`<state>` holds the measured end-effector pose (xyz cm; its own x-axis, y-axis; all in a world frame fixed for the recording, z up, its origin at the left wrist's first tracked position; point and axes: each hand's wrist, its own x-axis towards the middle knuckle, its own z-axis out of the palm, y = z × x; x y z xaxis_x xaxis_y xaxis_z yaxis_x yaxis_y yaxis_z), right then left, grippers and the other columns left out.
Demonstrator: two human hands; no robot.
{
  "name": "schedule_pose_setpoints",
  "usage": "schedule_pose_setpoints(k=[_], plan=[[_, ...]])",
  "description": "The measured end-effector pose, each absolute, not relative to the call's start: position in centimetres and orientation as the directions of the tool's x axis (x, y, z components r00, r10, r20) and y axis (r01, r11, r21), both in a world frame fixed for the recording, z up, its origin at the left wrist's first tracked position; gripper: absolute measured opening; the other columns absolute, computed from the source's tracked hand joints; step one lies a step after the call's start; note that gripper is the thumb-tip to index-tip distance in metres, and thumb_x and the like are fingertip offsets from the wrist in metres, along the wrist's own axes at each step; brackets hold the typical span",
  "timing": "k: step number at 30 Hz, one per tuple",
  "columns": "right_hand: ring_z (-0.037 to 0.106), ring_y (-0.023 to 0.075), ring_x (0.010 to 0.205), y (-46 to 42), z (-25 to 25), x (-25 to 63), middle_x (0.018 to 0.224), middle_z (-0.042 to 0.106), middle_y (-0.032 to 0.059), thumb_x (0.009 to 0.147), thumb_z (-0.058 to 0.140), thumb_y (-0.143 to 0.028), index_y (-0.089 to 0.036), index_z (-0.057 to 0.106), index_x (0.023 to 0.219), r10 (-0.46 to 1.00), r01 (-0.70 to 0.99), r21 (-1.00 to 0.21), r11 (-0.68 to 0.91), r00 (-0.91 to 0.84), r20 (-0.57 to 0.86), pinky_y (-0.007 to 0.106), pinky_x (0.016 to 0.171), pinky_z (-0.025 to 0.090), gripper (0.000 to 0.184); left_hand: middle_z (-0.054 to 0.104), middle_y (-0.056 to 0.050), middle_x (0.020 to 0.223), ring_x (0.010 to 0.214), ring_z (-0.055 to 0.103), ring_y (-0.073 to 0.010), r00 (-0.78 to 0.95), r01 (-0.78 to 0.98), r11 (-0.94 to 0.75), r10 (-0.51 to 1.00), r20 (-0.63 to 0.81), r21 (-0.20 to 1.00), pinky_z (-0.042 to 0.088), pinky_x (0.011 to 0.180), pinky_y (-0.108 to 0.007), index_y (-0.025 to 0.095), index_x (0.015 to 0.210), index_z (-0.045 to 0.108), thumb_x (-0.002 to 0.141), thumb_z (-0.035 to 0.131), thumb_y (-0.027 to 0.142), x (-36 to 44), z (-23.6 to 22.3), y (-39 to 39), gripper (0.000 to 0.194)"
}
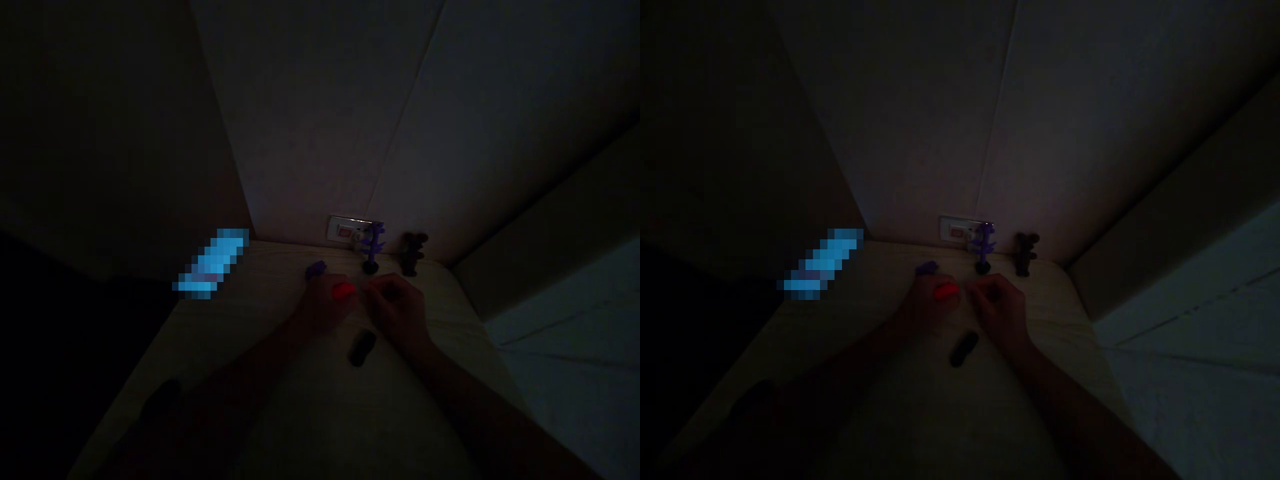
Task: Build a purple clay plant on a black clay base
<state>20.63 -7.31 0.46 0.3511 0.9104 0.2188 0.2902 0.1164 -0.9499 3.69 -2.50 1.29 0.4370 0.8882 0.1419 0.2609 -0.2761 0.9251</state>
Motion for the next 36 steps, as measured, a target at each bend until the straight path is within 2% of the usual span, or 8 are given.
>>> schedule_pose_setpoints(k=[4, 10, 17, 21, 24, 27, 32, 36], plan=[[0.061, 0.0173, 0.056, -7.39, 0.75, 20.57, 0.062, 0.070, 0.0026, 0.070, 0.091, -0.050, -0.021, 0.070, 0.068, 0.912, 0.311, -0.946, 0.089, 0.356, 0.203, 0.028, 0.052, 0.047, 0.036, 0.054, 0.003, 0.060, 0.062, 0.047, -0.0127, 0.429, 0.268, -0.290, 0.890, 0.155, 0.919, 0.036, 0.061, -0.028, 0.018, 0.064, 0.059, 0.075, 0.061, 0.026, 3.69, 1.07, -2.42, 0.014], [0.058, 0.0164, 0.051, -7.60, 0.86, 20.57, 0.063, 0.070, 0.0033, 0.088, 0.073, -0.059, -0.021, 0.074, 0.075, 0.946, 0.216, -0.976, 0.034, 0.309, 0.101, 0.027, 0.046, 0.042, 0.041, 0.055, 0.003, 0.061, 0.063, 0.048, -0.0127, 0.445, 0.246, -0.300, 0.880, 0.168, 0.922, 0.037, 0.062, -0.028, 0.018, 0.065, 0.060, 0.076, 0.061, 0.026, 3.67, 0.96, -2.36, 0.013], [0.055, 0.0153, 0.050, -7.56, 0.78, 20.72, 0.057, 0.064, 0.0022, 0.094, 0.065, -0.065, -0.021, 0.065, 0.064, 0.954, 0.232, -0.971, 0.057, 0.274, 0.122, 0.027, 0.045, 0.041, 0.053, 0.057, 0.003, 0.062, 0.062, 0.049, -0.0125, 0.444, 0.243, -0.296, 0.881, 0.165, 0.924, 0.038, 0.062, -0.028, 0.018, 0.067, 0.062, 0.076, 0.061, 0.024, 3.72, 1.20, -2.45, 0.011], [0.057, 0.0152, 0.052, -7.50, 0.88, 20.52, 0.059, 0.065, 0.0011, 0.085, 0.077, -0.058, -0.021, 0.065, 0.068, 0.934, 0.232, -0.968, 0.095, 0.316, 0.167, 0.026, 0.047, 0.042, 0.042, 0.057, 0.002, 0.062, 0.062, 0.050, -0.0129, 0.439, 0.257, -0.312, 0.881, 0.177, 0.915, 0.038, 0.063, -0.028, 0.017, 0.066, 0.062, 0.075, 0.062, 0.024, 3.71, 1.11, -2.40, 0.012], [0.064, 0.0172, 0.060, -7.41, 0.86, 20.59, 0.068, 0.072, 0.0021, 0.079, 0.084, -0.047, -0.021, 0.072, 0.076, 0.910, 0.277, -0.951, 0.139, 0.343, 0.233, 0.027, 0.054, 0.049, 0.029, 0.058, 0.002, 0.062, 0.063, 0.050, -0.0129, 0.437, 0.268, -0.310, 0.883, 0.172, 0.912, 0.038, 0.063, -0.028, 0.017, 0.067, 0.063, 0.075, 0.062, 0.024, 3.68, 1.11, -2.41, 0.012], [0.071, 0.0210, 0.071, -7.28, 0.67, 20.87, 0.080, 0.080, 0.0052, 0.082, 0.081, -0.042, -0.022, 0.080, 0.086, 0.903, 0.333, -0.930, 0.153, 0.336, 0.269, 0.032, 0.066, 0.056, 0.021, 0.057, 0.002, 0.062, 0.063, 0.050, -0.0131, 0.434, 0.272, -0.298, 0.887, 0.160, 0.915, 0.038, 0.062, -0.028, 0.017, 0.067, 0.063, 0.076, 0.063, 0.026, 3.65, 1.21, -2.45, 0.013], [0.076, 0.0241, 0.082, -7.00, 0.21, 21.21, 0.093, 0.083, 0.0073, 0.091, 0.070, -0.042, -0.023, 0.083, 0.103, 0.902, 0.336, -0.926, 0.173, 0.323, 0.286, 0.037, 0.076, 0.060, 0.026, 0.059, 0.002, 0.063, 0.062, 0.050, -0.0130, 0.439, 0.251, -0.275, 0.887, 0.144, 0.928, 0.039, 0.061, -0.027, 0.017, 0.069, 0.064, 0.075, 0.063, 0.026, 3.71, 1.24, -2.45, 0.010], [0.075, 0.0234, 0.083, -7.02, 0.34, 21.20, 0.092, 0.082, 0.0062, 0.086, 0.076, -0.037, -0.024, 0.084, 0.096, 0.889, 0.368, -0.904, 0.218, 0.306, 0.340, 0.036, 0.077, 0.058, 0.019, 0.057, 0.003, 0.062, 0.062, 0.049, -0.0126, 0.439, 0.257, -0.302, 0.883, 0.167, 0.918, 0.038, 0.062, -0.028, 0.017, 0.068, 0.063, 0.076, 0.062, 0.026, 3.75, 1.03, -2.39, 0.012]])
